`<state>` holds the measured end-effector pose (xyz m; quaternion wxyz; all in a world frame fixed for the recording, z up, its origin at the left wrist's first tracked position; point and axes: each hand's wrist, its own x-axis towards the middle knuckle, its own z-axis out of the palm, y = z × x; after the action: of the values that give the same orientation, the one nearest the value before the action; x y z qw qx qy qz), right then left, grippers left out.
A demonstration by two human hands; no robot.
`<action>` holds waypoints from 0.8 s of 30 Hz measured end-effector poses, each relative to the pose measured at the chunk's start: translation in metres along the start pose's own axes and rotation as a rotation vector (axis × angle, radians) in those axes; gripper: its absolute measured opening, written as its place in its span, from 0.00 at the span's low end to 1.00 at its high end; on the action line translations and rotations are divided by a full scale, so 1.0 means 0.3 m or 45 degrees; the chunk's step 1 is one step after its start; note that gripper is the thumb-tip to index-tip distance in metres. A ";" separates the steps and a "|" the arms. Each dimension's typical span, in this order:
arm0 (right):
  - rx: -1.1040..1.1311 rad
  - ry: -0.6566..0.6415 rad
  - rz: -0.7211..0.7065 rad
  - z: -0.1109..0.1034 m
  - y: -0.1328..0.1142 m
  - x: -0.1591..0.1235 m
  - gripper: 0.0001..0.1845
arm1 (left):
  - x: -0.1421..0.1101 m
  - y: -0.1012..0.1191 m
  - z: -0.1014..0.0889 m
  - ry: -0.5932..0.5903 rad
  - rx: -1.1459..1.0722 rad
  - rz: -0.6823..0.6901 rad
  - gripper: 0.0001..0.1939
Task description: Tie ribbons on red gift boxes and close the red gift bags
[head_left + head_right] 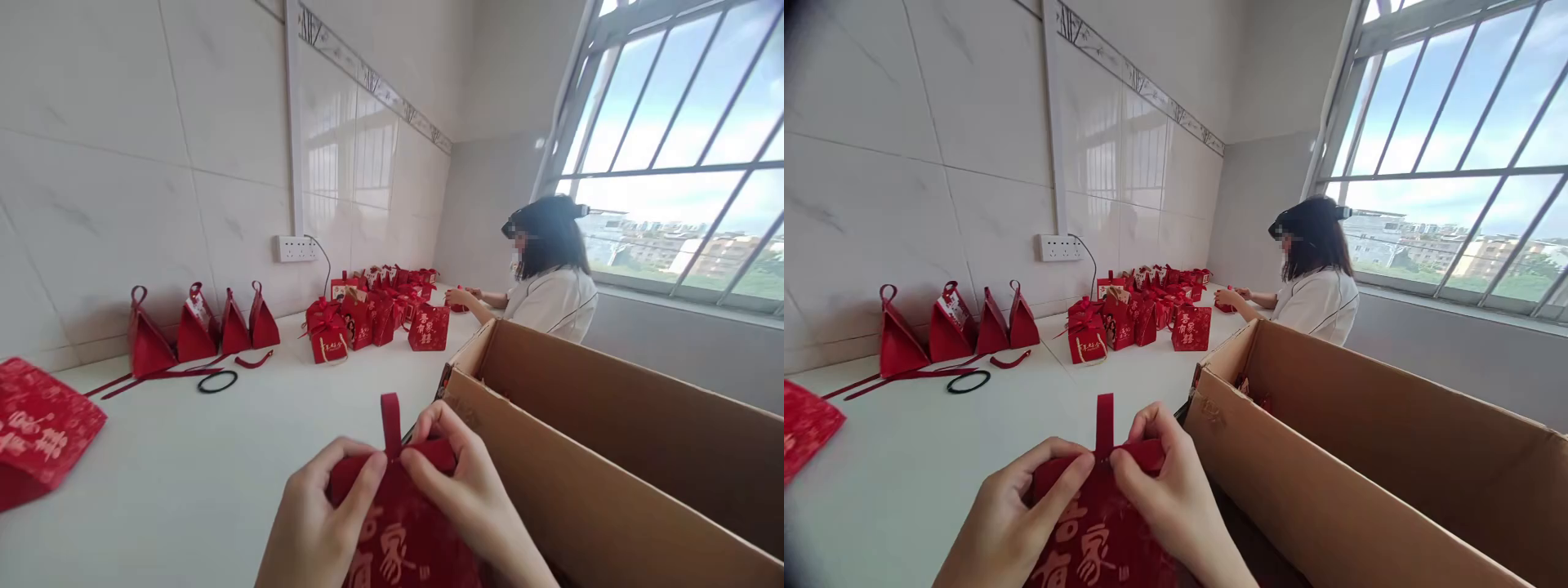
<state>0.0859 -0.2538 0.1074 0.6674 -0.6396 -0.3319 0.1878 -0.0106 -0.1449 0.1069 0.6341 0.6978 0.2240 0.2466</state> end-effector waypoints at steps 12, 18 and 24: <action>0.239 -0.083 0.073 -0.034 -0.007 -0.033 0.13 | 0.026 -0.009 -0.015 0.027 -0.055 -0.028 0.16; 0.000 -0.217 0.153 -0.084 0.025 -0.031 0.15 | 0.062 -0.020 -0.022 0.156 -0.122 -0.053 0.16; -0.151 -0.038 0.079 -0.083 0.045 -0.039 0.17 | 0.083 -0.036 -0.007 0.076 -0.109 -0.095 0.20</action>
<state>0.0969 -0.2784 0.0928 0.6172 -0.6851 -0.3323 0.1980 0.0074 -0.1268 0.0979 0.6652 0.6534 0.2580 0.2531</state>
